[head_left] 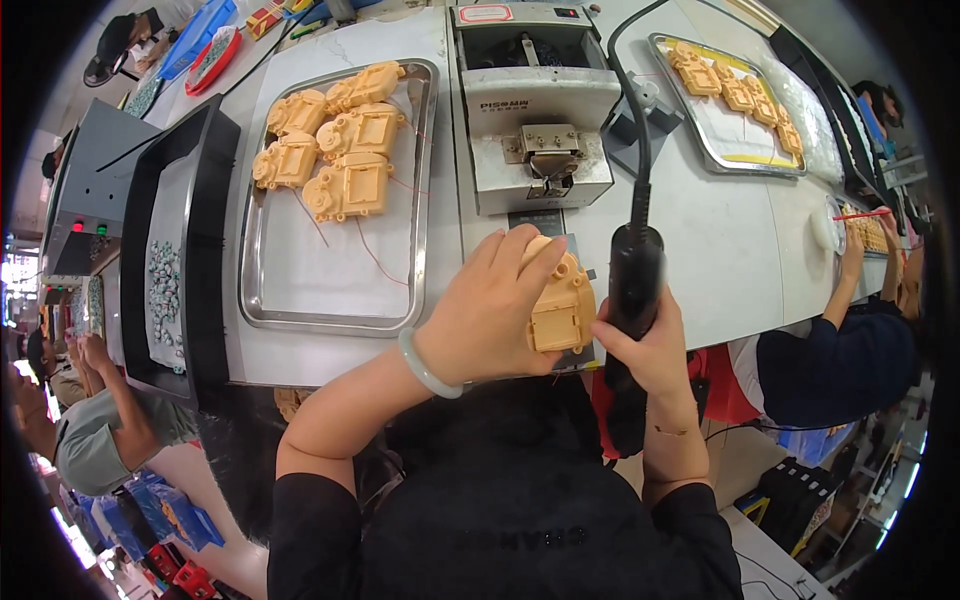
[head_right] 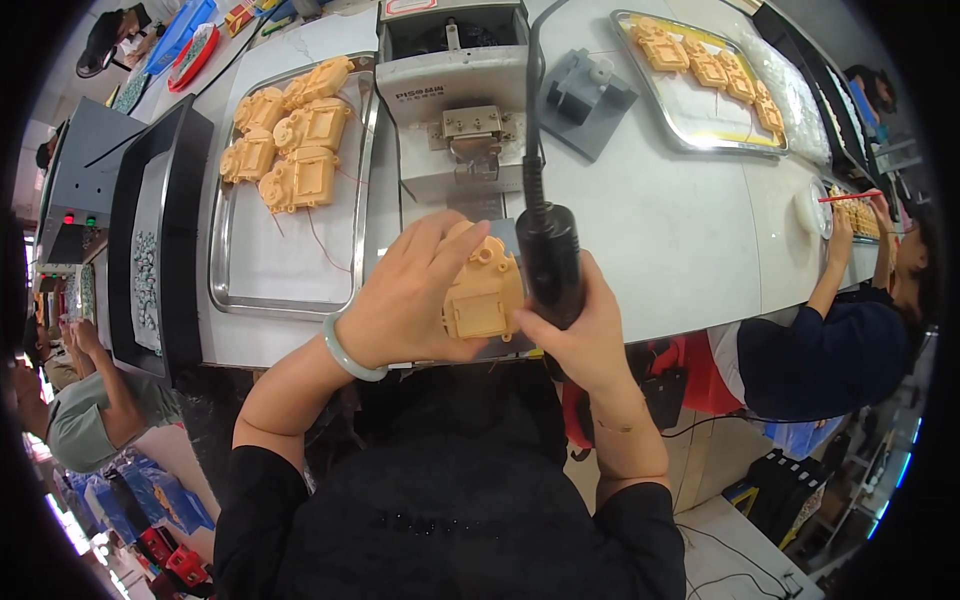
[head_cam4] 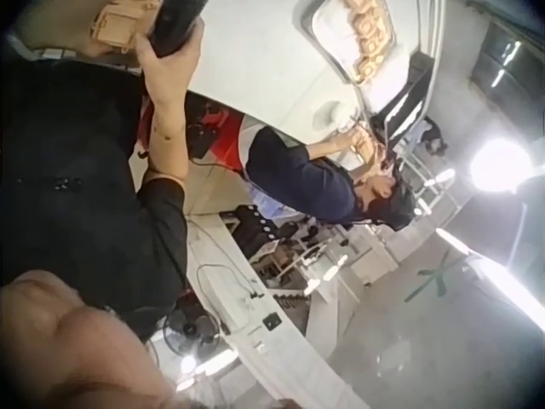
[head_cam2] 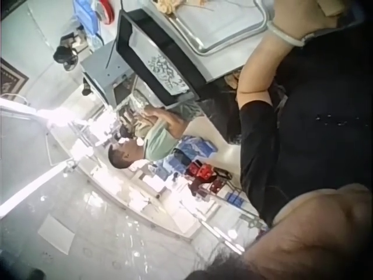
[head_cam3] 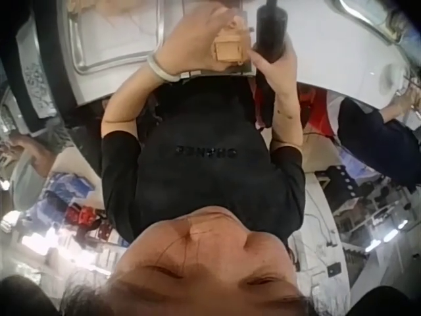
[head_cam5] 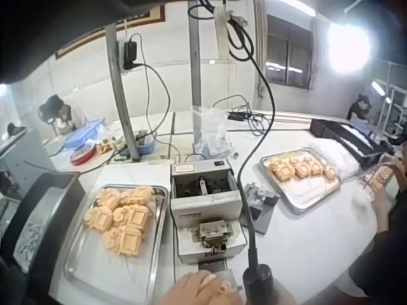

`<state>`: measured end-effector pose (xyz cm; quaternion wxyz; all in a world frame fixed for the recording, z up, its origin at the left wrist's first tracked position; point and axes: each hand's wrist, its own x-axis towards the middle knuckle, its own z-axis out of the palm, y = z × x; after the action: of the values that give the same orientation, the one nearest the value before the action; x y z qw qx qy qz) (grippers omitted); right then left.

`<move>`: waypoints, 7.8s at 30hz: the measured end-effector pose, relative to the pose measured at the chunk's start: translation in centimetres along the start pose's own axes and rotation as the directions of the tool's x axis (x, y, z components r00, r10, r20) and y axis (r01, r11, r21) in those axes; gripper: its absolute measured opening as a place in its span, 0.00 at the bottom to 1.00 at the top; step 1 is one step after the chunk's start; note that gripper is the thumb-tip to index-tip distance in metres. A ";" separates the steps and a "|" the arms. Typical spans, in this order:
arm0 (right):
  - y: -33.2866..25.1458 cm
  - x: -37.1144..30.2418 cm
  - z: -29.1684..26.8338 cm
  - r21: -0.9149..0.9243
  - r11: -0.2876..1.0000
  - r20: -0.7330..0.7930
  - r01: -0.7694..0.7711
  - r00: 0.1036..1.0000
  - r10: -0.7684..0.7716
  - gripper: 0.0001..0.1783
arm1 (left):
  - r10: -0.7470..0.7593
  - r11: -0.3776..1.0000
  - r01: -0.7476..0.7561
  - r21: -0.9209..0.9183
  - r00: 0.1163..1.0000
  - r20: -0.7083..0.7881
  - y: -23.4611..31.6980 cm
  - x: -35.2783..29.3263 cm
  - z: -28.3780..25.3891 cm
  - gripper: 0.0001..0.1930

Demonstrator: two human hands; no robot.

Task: Using an electric screwdriver to fasten components onto plastic toy parts on a factory assembly line.

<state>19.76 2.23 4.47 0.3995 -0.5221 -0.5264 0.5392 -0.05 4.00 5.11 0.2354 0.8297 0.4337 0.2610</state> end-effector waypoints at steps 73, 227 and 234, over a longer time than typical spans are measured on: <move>-9.7 13.3 5.0 0.076 0.717 0.056 0.693 0.715 -0.697 0.46 | -0.222 0.953 0.168 -0.254 0.954 -0.202 -3.4 -2.9 3.4 0.49; -2.8 1.0 4.1 0.068 0.265 -0.305 0.962 0.273 -0.912 0.47 | -0.233 0.957 0.195 -0.213 0.958 -0.169 -3.2 -2.3 3.8 0.50; -9.9 8.7 3.2 0.197 0.544 -0.465 0.816 0.566 -0.681 0.48 | -0.237 0.957 0.203 -0.206 0.959 -0.153 -3.2 -2.5 3.6 0.50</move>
<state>14.23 11.53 12.64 0.7716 -0.2332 -0.5054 0.3080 -0.88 2.90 -0.16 0.3010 0.7237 0.5162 0.3453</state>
